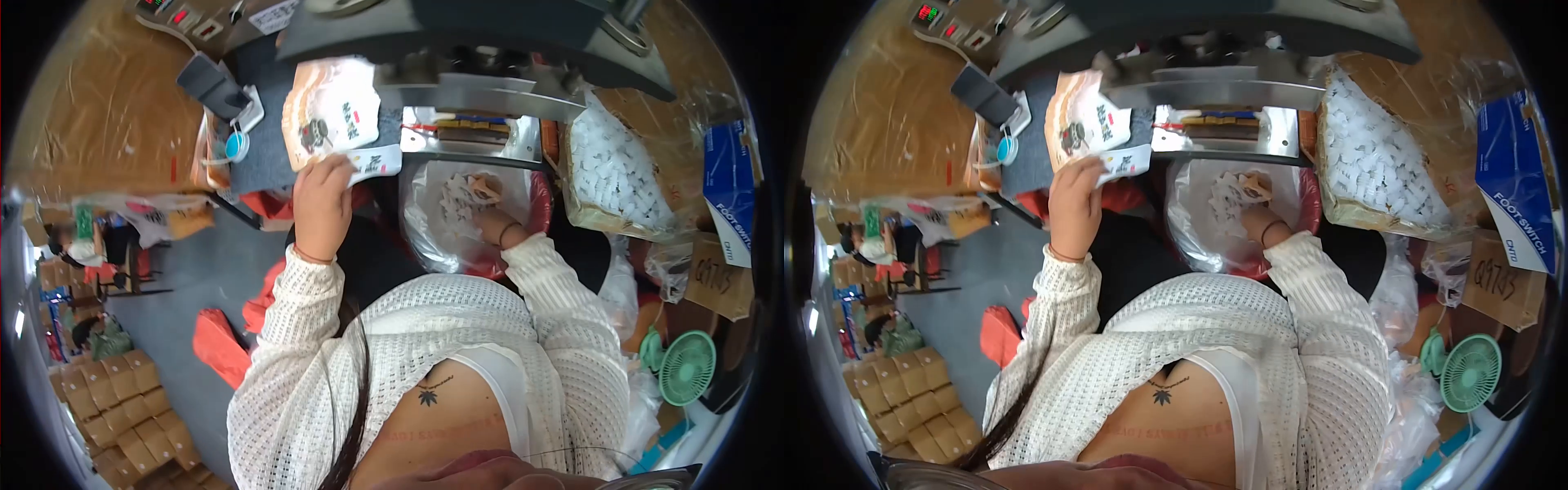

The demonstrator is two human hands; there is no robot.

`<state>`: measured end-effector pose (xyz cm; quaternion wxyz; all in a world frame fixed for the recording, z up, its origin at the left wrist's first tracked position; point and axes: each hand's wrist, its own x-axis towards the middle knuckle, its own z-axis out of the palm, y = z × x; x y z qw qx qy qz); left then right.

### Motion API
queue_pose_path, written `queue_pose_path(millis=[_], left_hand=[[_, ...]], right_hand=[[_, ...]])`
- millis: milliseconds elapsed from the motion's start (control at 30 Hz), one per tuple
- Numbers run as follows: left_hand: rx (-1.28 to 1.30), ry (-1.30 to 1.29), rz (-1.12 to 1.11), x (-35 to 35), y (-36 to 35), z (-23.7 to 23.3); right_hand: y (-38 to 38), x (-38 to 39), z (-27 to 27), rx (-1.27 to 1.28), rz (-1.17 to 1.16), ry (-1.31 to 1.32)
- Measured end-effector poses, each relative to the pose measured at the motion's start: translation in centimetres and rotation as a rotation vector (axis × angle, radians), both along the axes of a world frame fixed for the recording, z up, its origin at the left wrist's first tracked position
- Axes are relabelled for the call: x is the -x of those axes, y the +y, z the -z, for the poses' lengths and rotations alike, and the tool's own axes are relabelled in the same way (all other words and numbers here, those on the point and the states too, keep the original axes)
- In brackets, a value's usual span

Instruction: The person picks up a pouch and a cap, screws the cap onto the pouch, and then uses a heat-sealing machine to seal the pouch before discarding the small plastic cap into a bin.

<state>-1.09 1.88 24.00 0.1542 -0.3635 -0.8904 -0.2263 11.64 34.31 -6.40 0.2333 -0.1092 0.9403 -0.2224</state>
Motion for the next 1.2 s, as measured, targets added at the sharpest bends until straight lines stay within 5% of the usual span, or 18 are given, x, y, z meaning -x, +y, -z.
queue_pose_path(millis=[33, 133, 267, 400, 533, 733, 867, 933, 1100, 1200], left_hand=[[-0.124, -0.064, -0.016, -0.7, 0.4, 0.3], [-0.420, -0.372, 0.018, -2.7, 1.6, 0.5], [-0.870, -1.085, 0.163, -5.4, 4.3, 2.3], [-0.597, -1.120, 0.252, -6.1, 5.7, 1.1], [-0.604, -1.078, 0.308, -6.9, 6.8, 1.1], [-0.725, -1.526, 0.338, -8.2, 8.1, -0.1], [-0.622, -1.786, 0.441, -7.9, 8.7, 0.0], [-0.669, -1.769, 0.428, -7.4, 9.0, 0.6], [-0.825, -1.728, 0.392, -3.9, 10.5, 1.3], [-0.838, -1.763, 0.396, -2.1, 11.5, 1.7]], right_hand=[[-0.6, -0.1, -5.9, 0.090, 0.009, -0.097], [-2.2, -3.5, -16.5, 0.467, 0.064, 0.354], [-3.3, -4.9, -29.2, 0.549, 0.474, 0.295], [-2.8, -3.9, -34.8, 0.580, 0.413, 0.644], [-4.1, -2.4, -36.9, 0.800, 0.600, 0.689], [-2.5, -1.5, -37.4, 0.360, 0.381, 0.676], [-1.2, -1.6, -37.3, 0.380, 0.476, 0.793], [0.4, -2.7, -38.2, 0.384, 0.684, 0.763], [1.1, -3.9, -35.6, 0.588, 0.732, 0.723], [0.3, -4.2, -35.2, 0.431, 0.573, 0.673]])
